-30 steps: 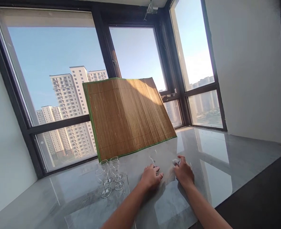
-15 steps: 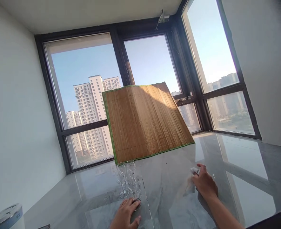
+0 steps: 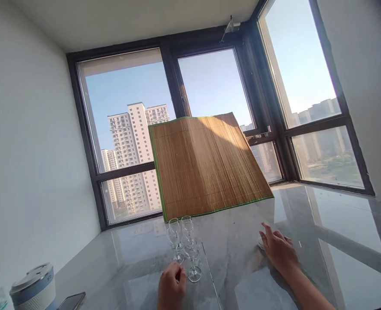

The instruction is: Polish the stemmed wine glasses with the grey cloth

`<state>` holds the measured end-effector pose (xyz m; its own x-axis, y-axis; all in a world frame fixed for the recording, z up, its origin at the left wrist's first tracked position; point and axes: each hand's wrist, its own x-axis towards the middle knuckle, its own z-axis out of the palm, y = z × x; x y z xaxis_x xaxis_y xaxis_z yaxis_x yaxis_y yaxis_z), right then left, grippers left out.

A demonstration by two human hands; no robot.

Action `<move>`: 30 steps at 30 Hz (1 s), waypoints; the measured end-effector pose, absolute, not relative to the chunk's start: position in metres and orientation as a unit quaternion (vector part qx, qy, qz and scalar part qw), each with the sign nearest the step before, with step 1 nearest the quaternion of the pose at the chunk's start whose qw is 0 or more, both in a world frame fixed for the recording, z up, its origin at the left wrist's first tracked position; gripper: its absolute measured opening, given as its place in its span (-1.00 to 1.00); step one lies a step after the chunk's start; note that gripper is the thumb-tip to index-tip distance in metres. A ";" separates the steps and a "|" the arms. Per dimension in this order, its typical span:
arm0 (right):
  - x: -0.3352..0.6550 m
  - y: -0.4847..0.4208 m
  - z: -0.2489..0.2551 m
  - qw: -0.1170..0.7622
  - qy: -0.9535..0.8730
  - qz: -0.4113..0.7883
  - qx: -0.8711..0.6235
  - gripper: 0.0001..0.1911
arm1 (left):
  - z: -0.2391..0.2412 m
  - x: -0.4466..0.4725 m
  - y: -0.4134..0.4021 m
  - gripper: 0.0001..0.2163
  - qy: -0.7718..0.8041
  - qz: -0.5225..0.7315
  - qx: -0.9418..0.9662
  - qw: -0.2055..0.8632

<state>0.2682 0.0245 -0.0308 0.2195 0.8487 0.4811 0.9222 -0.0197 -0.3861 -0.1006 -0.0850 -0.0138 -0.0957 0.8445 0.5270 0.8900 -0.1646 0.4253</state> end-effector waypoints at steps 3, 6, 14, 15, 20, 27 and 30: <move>0.269 0.028 -0.036 0.311 -0.659 -0.025 -0.684 -0.49 | -0.011 -0.091 -0.090 -0.74 -0.645 -0.312 -0.697 0.033; 0.266 0.027 -0.038 0.307 -0.665 -0.090 -0.675 -0.47 | -0.006 -0.084 -0.095 -0.83 -0.662 -0.277 -0.696 0.028; 0.243 0.006 -0.031 0.249 -0.561 -0.168 -0.771 -0.54 | 0.001 -0.079 -0.097 -0.87 -0.690 -0.238 -0.684 0.009; 0.243 0.004 -0.032 0.243 -0.571 -0.139 -0.772 -0.54 | 0.001 -0.078 -0.096 -0.87 -0.694 -0.235 -0.681 0.009; 0.248 0.001 -0.039 0.221 -0.654 -0.072 -0.720 -0.41 | -0.002 -0.080 -0.096 -0.85 -0.673 -0.250 -0.695 0.029; 0.253 -0.007 -0.045 0.203 -0.699 -0.061 -0.684 -0.45 | -0.007 -0.088 -0.093 -0.82 -0.648 -0.284 -0.706 0.029; 0.254 -0.008 -0.045 0.210 -0.697 -0.048 -0.684 -0.47 | -0.008 -0.089 -0.092 -0.81 -0.643 -0.289 -0.708 0.033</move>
